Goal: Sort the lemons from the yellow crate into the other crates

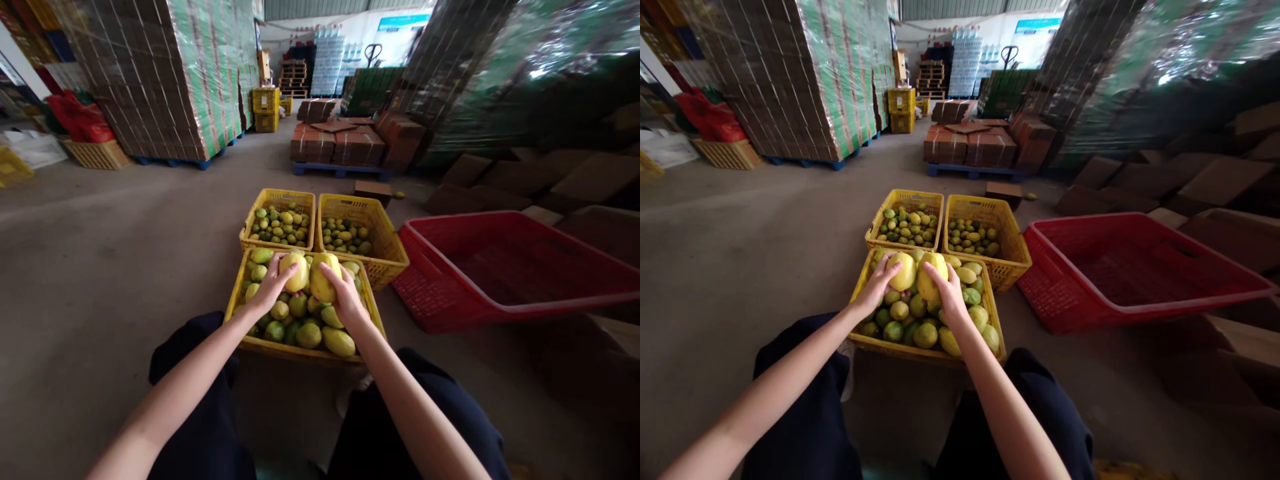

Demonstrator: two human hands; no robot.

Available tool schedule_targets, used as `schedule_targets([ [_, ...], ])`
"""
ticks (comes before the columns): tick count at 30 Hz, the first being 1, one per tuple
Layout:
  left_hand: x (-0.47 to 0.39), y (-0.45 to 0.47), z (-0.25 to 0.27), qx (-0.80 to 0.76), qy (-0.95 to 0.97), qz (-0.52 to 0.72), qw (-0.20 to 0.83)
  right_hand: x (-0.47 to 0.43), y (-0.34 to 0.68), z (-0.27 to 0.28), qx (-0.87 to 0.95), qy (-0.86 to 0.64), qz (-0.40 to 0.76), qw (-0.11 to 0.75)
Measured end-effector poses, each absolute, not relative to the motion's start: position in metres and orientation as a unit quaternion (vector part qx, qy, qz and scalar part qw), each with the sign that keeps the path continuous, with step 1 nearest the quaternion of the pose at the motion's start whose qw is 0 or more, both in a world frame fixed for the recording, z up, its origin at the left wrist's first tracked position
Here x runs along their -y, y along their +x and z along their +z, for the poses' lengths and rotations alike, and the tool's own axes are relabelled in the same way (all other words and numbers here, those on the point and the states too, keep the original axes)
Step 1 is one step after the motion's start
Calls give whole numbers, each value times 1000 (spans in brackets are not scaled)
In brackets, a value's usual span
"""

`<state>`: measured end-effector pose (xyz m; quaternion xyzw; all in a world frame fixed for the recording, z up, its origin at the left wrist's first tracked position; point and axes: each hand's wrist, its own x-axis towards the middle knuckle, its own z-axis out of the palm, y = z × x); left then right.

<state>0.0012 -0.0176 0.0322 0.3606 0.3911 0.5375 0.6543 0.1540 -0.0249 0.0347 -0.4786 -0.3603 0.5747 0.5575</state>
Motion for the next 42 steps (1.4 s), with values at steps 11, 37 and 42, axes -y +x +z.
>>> schedule_targets([
  [11,12,7,51,-410,101,519,743,21,140,41,204,-439,663,571],
  [37,3,1,29,-392,-23,566,725,16,150,43,53,-464,718,516],
  [42,6,2,40,-367,-1,614,699,17,144,44,62,-447,724,522],
])
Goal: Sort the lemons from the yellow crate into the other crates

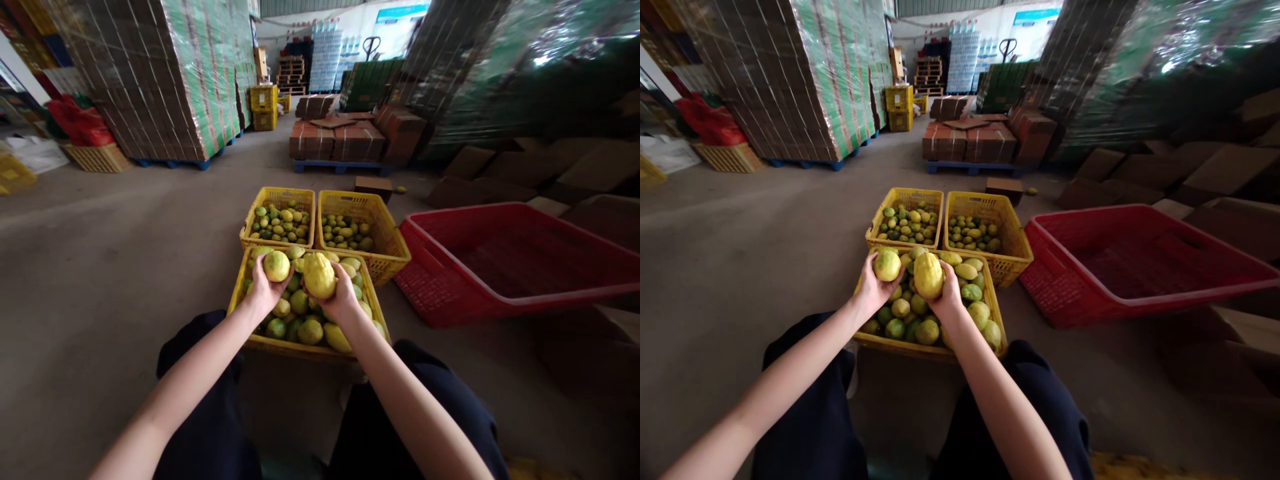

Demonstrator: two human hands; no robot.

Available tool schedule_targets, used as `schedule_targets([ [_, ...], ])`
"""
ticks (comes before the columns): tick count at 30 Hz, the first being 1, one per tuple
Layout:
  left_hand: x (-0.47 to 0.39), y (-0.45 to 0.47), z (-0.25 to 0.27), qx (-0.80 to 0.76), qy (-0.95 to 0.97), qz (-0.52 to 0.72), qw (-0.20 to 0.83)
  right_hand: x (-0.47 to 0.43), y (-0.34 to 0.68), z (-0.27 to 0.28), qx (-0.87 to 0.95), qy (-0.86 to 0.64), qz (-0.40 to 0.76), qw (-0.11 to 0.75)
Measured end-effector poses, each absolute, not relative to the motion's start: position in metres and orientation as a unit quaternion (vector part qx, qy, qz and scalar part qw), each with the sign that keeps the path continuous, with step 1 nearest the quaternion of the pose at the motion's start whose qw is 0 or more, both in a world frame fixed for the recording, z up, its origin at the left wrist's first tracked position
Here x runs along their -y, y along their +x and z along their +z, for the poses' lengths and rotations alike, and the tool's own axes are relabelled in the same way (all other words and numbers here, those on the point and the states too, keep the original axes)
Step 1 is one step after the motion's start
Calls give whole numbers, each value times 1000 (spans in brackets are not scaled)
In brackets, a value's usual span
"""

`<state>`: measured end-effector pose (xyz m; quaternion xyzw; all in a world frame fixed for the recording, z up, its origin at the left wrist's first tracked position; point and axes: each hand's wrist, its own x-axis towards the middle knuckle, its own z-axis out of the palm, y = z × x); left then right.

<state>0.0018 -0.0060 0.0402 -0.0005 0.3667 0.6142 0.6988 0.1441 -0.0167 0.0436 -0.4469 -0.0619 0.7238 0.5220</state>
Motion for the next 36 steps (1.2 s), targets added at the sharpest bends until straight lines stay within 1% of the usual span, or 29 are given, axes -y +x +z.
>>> schedule_targets([
  [2,6,1,41,-363,8,614,701,18,142,44,87,-431,720,537],
  [6,4,2,35,-371,-9,561,740,19,139,46,152,-400,690,583],
  [9,2,5,31,-357,-5,560,747,19,139,47,139,-383,690,598],
  [13,3,8,36,-360,16,573,736,19,138,49,94,-382,705,590],
  [19,7,5,48,-362,21,562,743,18,134,43,145,-410,702,564],
  [26,5,3,44,-381,30,574,724,20,135,47,115,-400,725,549],
  [36,6,5,45,-430,16,521,737,13,144,39,34,-395,746,535],
])
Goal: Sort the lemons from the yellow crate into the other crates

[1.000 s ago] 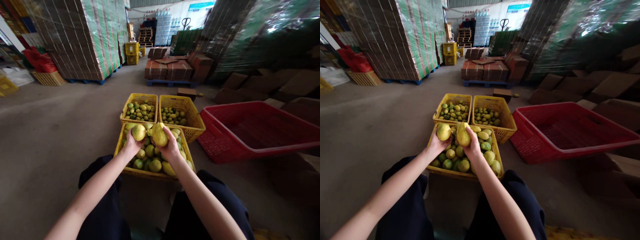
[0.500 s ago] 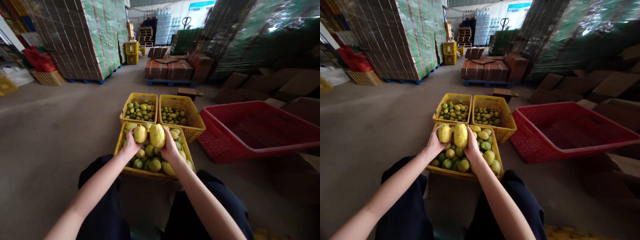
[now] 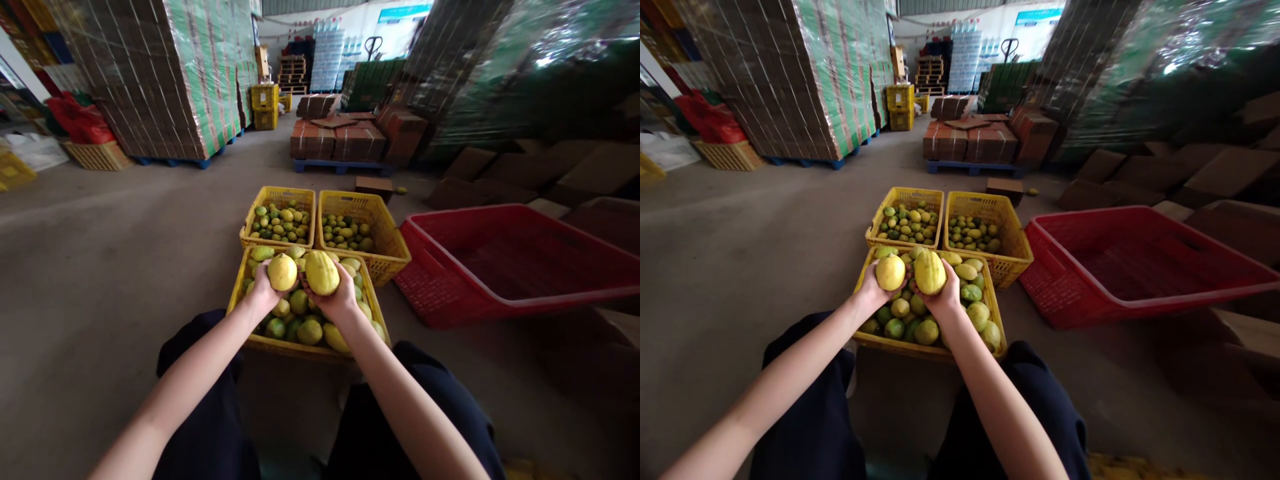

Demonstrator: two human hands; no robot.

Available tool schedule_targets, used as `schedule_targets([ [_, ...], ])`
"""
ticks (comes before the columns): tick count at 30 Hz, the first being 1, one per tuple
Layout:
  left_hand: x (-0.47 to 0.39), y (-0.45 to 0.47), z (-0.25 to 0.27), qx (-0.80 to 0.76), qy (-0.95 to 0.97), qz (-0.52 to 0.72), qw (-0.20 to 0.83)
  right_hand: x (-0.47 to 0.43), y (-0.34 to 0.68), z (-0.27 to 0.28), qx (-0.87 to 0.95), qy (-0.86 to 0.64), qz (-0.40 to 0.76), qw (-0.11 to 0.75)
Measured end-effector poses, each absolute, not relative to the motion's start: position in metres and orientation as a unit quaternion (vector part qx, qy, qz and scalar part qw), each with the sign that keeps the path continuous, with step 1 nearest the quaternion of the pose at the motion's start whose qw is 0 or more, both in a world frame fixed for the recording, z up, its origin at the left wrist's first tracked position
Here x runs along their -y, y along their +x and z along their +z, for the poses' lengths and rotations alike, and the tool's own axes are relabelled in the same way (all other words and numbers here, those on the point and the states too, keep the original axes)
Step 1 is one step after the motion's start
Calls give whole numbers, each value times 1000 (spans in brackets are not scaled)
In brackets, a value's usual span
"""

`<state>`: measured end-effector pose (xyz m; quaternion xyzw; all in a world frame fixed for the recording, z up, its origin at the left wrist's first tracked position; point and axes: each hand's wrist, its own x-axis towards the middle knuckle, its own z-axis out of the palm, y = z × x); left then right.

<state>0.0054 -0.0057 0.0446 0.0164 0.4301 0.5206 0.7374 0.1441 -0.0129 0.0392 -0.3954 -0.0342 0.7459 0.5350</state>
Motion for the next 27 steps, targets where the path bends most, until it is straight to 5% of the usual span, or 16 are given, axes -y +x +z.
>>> schedule_targets([
  [21,8,5,49,-319,108,575,746,19,138,44,133,-377,731,553],
  [27,9,7,46,-298,155,605,722,18,139,32,331,-417,504,680],
])
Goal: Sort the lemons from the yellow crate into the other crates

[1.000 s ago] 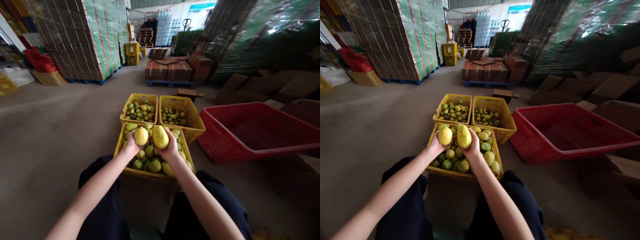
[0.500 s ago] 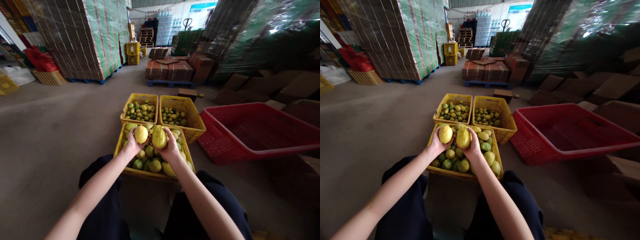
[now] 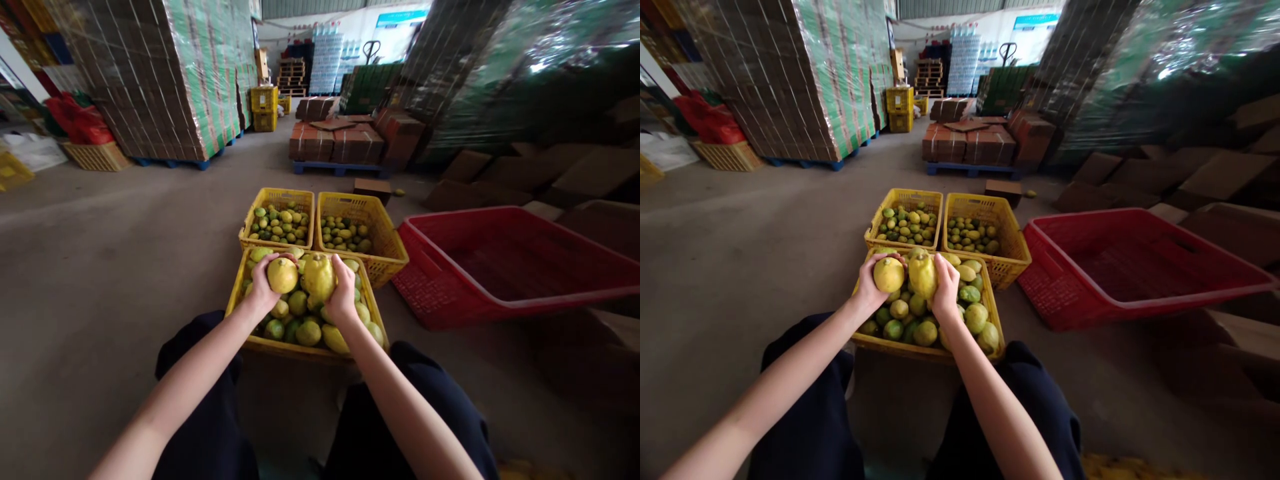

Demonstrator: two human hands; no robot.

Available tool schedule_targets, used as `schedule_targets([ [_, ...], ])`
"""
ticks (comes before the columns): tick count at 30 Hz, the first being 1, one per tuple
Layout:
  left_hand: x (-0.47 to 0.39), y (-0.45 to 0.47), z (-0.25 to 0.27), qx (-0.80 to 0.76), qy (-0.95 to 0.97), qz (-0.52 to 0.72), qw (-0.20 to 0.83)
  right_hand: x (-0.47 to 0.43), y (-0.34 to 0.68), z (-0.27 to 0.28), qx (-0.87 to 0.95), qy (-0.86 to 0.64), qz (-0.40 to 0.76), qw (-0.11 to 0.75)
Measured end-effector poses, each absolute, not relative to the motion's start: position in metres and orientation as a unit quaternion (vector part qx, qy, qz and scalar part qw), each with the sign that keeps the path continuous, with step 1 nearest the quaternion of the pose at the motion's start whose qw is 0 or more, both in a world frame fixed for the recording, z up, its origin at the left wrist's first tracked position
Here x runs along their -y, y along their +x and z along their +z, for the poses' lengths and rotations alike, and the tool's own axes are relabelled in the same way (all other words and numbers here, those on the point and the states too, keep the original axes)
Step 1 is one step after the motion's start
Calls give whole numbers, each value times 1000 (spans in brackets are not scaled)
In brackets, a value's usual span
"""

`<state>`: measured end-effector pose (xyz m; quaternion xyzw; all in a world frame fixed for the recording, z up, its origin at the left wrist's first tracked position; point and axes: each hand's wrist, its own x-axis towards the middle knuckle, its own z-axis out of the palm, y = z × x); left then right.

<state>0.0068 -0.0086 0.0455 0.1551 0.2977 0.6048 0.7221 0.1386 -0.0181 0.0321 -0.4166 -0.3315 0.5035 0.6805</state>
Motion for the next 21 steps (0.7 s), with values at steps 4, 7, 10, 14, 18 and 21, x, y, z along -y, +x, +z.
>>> schedule_targets([
  [4,10,8,46,-287,202,631,692,26,142,33,514,-425,312,677],
  [7,10,9,47,-283,224,642,677,30,143,34,575,-423,237,660],
  [10,12,9,49,-280,246,643,669,31,143,33,587,-421,215,657],
  [14,15,7,52,-291,285,627,664,34,143,35,522,-434,306,668],
  [18,16,6,53,-295,293,619,666,39,143,37,432,-431,404,681],
  [21,16,7,52,-295,274,615,678,40,145,35,416,-427,431,677],
])
